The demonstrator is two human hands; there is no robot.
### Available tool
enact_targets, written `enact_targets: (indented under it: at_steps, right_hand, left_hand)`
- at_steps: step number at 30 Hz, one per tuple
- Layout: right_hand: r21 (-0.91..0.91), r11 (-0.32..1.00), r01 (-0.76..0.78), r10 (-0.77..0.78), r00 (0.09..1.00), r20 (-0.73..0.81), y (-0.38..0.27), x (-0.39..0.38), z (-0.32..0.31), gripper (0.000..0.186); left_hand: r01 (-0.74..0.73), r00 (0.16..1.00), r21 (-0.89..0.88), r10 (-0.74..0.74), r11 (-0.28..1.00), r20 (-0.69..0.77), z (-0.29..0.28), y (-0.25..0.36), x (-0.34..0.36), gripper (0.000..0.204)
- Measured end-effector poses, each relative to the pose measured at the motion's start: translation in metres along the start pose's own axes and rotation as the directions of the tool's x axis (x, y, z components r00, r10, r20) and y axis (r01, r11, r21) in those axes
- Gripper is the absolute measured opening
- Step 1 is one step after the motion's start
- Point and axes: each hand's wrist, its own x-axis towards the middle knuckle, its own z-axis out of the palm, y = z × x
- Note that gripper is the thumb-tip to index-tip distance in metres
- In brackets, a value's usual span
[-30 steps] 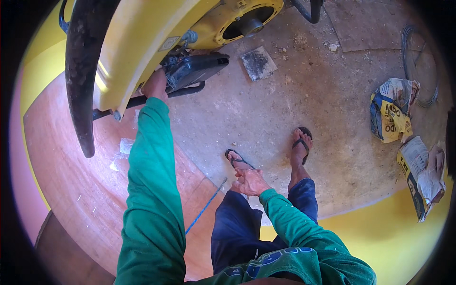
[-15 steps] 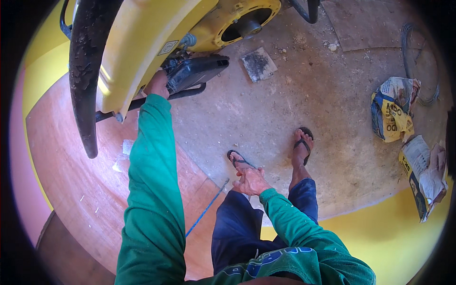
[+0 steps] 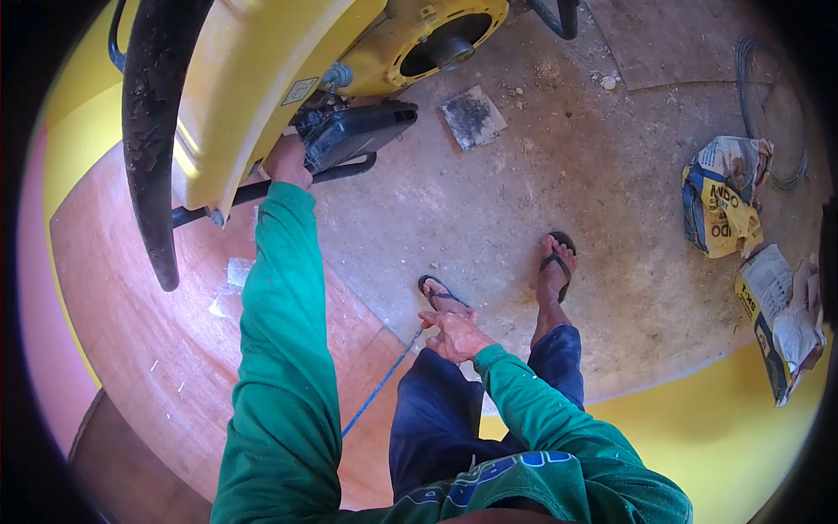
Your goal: The person attempts to start a generator by pulling its starter cord and then uses a power planer to smooth the edge of a wooden door, creating wood shavings.
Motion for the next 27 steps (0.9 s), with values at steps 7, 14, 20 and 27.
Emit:
enact_targets:
  at_steps: [7, 14, 20, 27]
  right_hand:
    - [0.043, 0.999, -0.001, 0.0, 1.0, 0.008, 0.016, 0.004, -0.004, 0.049]
    - [0.01, 0.999, -0.042, 0.042, 0.996, -0.078, 0.015, 0.002, -0.007, 0.049]
    - [0.078, 0.997, -0.014, 0.018, 0.999, -0.04, 0.013, 0.004, -0.002, 0.05]
    - [0.038, 0.999, -0.026, 0.027, 0.999, -0.025, 0.014, 0.001, -0.013, 0.051]
  left_hand:
    - [0.168, 0.962, 0.244, -0.213, 0.955, 0.17, 0.023, 0.047, -0.03, 0.037]
    - [0.036, 0.99, 0.716, -0.125, 0.697, 0.072, 0.033, 0.103, -0.073, 0.041]
    - [0.209, 0.969, 0.475, -0.245, 0.855, 0.014, 0.03, 0.034, -0.025, 0.031]
    - [0.034, 0.998, 0.563, -0.057, 0.826, 0.023, 0.043, 0.062, -0.056, 0.032]
